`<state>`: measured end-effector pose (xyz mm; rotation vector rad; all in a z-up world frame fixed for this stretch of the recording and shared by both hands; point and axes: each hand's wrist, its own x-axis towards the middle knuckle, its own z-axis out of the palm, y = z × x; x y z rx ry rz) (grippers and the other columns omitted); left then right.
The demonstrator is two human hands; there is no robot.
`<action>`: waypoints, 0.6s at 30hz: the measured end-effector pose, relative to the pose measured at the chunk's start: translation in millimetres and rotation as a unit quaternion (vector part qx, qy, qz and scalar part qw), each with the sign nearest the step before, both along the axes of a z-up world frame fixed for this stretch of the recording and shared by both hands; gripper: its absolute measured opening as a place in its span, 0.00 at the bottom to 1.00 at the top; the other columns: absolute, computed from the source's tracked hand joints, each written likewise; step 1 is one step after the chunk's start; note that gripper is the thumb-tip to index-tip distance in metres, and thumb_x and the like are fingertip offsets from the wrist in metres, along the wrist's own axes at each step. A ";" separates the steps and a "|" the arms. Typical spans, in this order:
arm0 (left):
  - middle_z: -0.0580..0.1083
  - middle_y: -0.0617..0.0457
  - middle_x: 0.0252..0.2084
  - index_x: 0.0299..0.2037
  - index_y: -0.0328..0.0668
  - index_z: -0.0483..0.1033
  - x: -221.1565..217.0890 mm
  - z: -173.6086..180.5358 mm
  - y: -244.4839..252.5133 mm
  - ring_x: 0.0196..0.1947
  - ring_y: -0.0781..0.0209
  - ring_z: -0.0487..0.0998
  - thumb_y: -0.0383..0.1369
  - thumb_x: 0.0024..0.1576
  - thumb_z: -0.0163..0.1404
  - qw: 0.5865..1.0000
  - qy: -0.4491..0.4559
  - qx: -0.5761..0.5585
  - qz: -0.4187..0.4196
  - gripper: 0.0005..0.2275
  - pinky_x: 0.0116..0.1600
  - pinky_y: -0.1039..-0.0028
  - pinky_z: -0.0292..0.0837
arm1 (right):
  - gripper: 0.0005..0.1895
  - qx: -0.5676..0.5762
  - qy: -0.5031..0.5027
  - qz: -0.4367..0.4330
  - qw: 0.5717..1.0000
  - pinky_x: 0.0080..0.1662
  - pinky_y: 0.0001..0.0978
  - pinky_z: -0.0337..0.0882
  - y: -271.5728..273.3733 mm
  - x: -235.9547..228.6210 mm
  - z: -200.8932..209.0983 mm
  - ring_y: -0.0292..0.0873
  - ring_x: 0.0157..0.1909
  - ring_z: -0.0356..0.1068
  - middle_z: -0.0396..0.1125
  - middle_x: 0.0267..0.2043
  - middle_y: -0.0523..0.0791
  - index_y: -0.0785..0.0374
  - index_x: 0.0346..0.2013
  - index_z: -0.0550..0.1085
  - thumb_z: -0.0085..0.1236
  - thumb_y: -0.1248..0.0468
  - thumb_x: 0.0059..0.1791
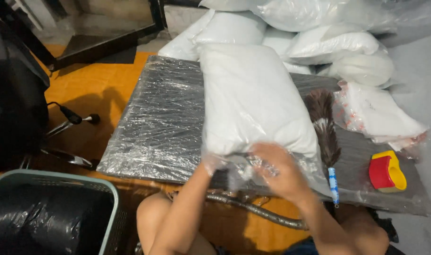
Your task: Preparing a pillow for packaging by dusting it and using a vacuum hose to compress it inside a plastic sleeve.
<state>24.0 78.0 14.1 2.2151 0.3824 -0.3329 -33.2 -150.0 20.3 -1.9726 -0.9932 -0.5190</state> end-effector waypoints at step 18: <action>0.52 0.38 0.75 0.73 0.37 0.49 -30.2 24.8 101.1 0.73 0.39 0.55 0.64 0.53 0.42 0.995 -0.026 0.010 0.096 0.46 0.72 0.45 0.55 | 0.26 -0.226 0.196 -0.500 0.813 0.51 0.55 0.71 -260.0 47.4 -205.6 0.68 0.50 0.71 0.70 0.54 0.63 0.70 0.60 0.72 0.49 0.55 0.54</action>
